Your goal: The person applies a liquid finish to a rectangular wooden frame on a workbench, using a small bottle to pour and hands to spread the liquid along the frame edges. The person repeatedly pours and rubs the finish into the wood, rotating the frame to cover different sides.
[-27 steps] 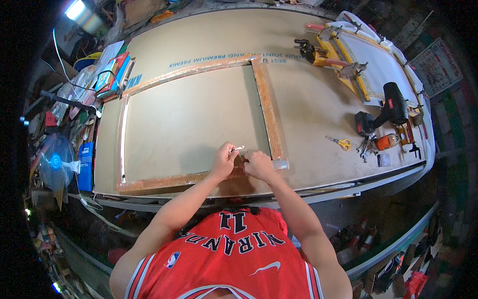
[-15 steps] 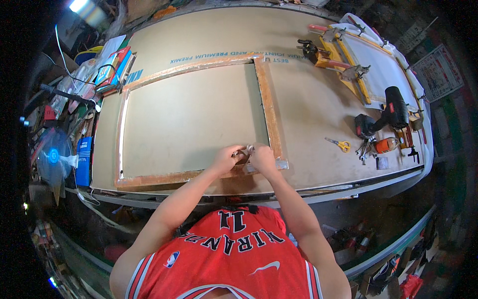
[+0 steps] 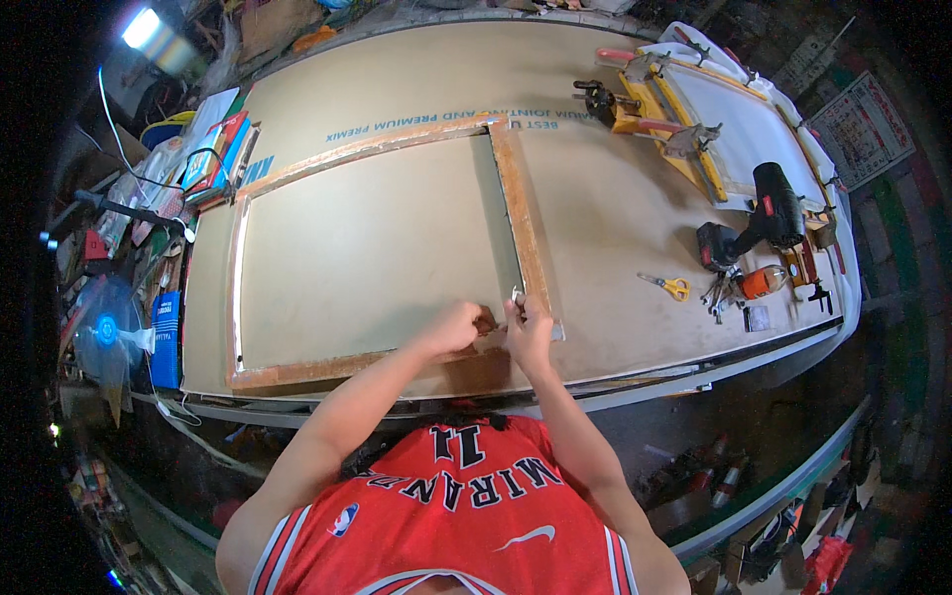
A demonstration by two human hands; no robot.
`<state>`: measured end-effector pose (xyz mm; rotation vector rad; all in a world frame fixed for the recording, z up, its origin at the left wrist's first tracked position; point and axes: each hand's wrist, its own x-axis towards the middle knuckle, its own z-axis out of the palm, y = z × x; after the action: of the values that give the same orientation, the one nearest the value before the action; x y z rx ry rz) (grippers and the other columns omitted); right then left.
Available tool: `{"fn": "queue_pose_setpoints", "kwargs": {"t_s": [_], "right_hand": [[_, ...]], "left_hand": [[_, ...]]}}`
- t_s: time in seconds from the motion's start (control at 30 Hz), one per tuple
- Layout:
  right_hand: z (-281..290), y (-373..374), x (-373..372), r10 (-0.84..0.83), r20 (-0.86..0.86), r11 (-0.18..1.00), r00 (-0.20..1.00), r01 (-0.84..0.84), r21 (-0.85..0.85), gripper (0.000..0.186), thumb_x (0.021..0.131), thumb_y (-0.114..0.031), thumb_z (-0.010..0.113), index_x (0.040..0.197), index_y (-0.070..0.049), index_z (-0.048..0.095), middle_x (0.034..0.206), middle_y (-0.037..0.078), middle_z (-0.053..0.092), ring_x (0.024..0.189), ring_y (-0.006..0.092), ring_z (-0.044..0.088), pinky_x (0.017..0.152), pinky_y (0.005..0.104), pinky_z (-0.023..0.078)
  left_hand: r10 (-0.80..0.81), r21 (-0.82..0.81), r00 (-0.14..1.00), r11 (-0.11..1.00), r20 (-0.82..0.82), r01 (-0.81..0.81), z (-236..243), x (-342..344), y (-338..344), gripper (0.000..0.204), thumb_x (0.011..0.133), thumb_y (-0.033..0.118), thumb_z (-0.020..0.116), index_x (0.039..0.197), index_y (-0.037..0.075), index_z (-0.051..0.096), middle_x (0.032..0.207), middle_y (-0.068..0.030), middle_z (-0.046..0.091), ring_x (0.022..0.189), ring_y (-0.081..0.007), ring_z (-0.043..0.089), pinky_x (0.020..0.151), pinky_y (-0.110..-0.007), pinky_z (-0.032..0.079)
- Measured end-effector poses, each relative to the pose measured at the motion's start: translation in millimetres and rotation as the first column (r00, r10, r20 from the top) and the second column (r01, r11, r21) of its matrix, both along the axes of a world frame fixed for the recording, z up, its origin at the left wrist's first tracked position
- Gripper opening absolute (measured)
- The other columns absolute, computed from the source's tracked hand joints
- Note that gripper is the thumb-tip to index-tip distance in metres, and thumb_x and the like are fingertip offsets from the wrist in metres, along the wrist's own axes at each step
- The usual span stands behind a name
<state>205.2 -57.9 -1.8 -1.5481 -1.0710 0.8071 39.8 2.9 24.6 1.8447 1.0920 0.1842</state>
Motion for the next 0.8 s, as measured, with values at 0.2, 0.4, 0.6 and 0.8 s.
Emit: {"fn": "queue_pose_setpoints", "kwargs": {"t_s": [0.2, 0.4, 0.6, 0.8], "right_hand": [[0, -22, 9, 0.068, 0.162, 0.990, 0.985, -0.086, 0.112, 0.010, 0.096, -0.005, 0.069, 0.092, 0.004, 0.067, 0.077, 0.011, 0.065, 0.065, 0.0167, 0.068, 0.057, 0.0309, 0.054], [0, -22, 9, 0.110, 0.117, 0.993, 0.987, -0.114, 0.026, 0.008, 0.096, -0.001, 0.066, 0.102, 0.003, 0.070, 0.079, 0.009, 0.068, 0.067, 0.0139, 0.068, 0.059, 0.0284, 0.054], [24, -31, -23, 0.207, 0.188, 0.964, 0.960, -0.233, 0.130, 0.021, 0.085, 0.001, 0.073, 0.106, 0.000, 0.071, 0.091, 0.015, 0.068, 0.072, 0.0241, 0.070, 0.064, 0.0363, 0.056], [35, -33, -29, 0.336, 0.140, 0.942, 0.931, -0.328, -0.077, 0.052, 0.075, 0.004, 0.076, 0.124, -0.003, 0.059, 0.113, 0.019, 0.060, 0.087, 0.0281, 0.068, 0.074, 0.0347, 0.058]], "left_hand": [[0.024, 0.267, 0.999, 0.963, -0.029, -0.016, -26, 1, -12, 0.017, 0.084, 0.001, 0.061, 0.100, 0.003, 0.068, 0.098, -0.0200, 0.072, 0.095, -0.0377, 0.069, 0.083, -0.045, 0.054], [0.494, -0.195, 0.777, 0.869, 0.390, -0.454, -53, -13, 5, 0.011, 0.102, 0.006, 0.052, 0.107, 0.003, 0.061, 0.092, -0.0081, 0.067, 0.079, -0.0180, 0.065, 0.063, -0.034, 0.048], [0.701, -0.664, 0.644, 0.642, 0.308, -0.382, 11, -3, -31, 0.018, 0.109, 0.013, 0.047, 0.124, 0.011, 0.054, 0.094, -0.0030, 0.062, 0.071, -0.0098, 0.054, 0.057, -0.026, 0.046], [0.580, -0.652, 0.693, 0.729, 0.428, -0.208, 7, -21, -66, 0.014, 0.106, 0.010, 0.051, 0.119, 0.007, 0.057, 0.099, -0.0012, 0.064, 0.081, -0.0094, 0.060, 0.067, -0.026, 0.050]]}}
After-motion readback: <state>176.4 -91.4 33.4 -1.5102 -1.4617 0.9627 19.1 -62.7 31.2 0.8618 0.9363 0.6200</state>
